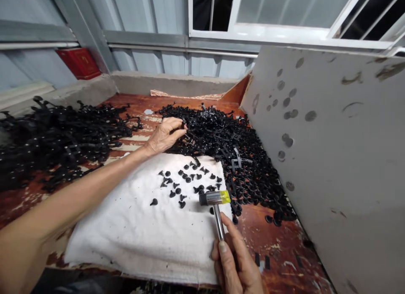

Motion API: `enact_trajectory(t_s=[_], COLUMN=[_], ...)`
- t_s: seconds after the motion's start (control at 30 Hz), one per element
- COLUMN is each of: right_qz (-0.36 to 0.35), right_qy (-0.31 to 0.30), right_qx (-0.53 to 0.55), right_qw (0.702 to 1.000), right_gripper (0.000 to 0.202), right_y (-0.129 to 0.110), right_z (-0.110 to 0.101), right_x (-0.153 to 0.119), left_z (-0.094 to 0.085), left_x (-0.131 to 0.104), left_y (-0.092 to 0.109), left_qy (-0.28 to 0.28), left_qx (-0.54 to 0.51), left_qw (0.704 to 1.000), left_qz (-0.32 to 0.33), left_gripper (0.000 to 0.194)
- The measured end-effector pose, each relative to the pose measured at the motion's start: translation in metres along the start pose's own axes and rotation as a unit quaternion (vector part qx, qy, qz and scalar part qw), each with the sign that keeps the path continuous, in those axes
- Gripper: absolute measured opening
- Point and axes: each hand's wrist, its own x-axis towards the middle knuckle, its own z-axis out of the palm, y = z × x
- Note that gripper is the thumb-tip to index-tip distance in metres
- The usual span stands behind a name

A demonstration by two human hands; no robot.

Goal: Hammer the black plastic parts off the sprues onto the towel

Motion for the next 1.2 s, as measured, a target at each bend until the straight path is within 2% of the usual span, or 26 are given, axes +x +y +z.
enact_trajectory(t_s=[0.07, 0.13, 0.23, 0.37, 0.43, 0.53, 0.6, 0.67, 0.73, 0.8, 0.9, 1.03, 1.1, 1.2], right_qz=[0.01, 0.021, 0.043, 0.067, 0.059, 0.024, 0.01, 0.0, -0.021, -0.057, -0.141, -0.269, -0.282, -0.265], right_qy=[-0.013, -0.023, 0.001, 0.057, 0.076, 0.044, 0.027, 0.036, 0.048, 0.045, -0.013, -0.145, -0.191, -0.246], right_qx=[0.005, 0.008, 0.019, 0.018, 0.002, -0.048, -0.081, -0.102, -0.122, -0.154, -0.219, -0.27, -0.3, -0.376], right_qw=[1.0, 0.999, 0.999, 0.996, 0.995, 0.998, 0.996, 0.994, 0.991, 0.985, 0.965, 0.913, 0.891, 0.853], right_gripper=[0.045, 0.045, 0.046, 0.053, 0.054, 0.053, 0.054, 0.054, 0.053, 0.05, 0.044, 0.058, 0.064, 0.077], right_y=[0.001, 0.002, -0.001, -0.003, -0.002, 0.002, 0.002, 0.002, 0.0, -0.001, -0.005, -0.024, -0.037, -0.051], right_z=[-0.003, -0.004, 0.0, 0.008, 0.008, 0.001, -0.002, -0.003, -0.002, -0.001, 0.001, 0.014, 0.027, 0.045], right_x=[0.002, 0.003, 0.001, -0.003, -0.003, 0.001, 0.004, 0.005, 0.005, 0.004, 0.004, 0.012, 0.018, 0.03], left_z=[-0.015, -0.03, -0.05, -0.072, -0.083, -0.094, -0.097, -0.095, -0.09, -0.086, -0.084, -0.088, -0.09, -0.092], left_x=[0.004, 0.004, -0.002, -0.026, -0.047, -0.083, -0.106, -0.124, -0.137, -0.145, -0.152, -0.161, -0.165, -0.17], left_y=[0.003, 0.007, 0.015, 0.035, 0.044, 0.057, 0.064, 0.07, 0.073, 0.074, 0.074, 0.073, 0.073, 0.073], left_qy=[0.064, 0.1, 0.086, 0.013, -0.044, -0.164, -0.246, -0.305, -0.33, -0.336, -0.348, -0.347, -0.351, -0.339], left_qx=[-0.013, -0.047, -0.155, -0.315, -0.324, -0.285, -0.282, -0.292, -0.291, -0.282, -0.286, -0.304, -0.304, -0.318], left_qw=[0.998, 0.992, 0.964, 0.891, 0.873, 0.862, 0.834, 0.798, 0.78, 0.778, 0.769, 0.758, 0.748, 0.737], left_qz=[-0.006, -0.064, -0.197, -0.328, -0.361, -0.386, -0.405, -0.429, -0.445, -0.449, -0.453, -0.461, -0.474, -0.49], left_gripper=[0.012, 0.018, 0.028, 0.023, 0.024, 0.027, 0.031, 0.034, 0.037, 0.038, 0.039, 0.041, 0.043, 0.046])
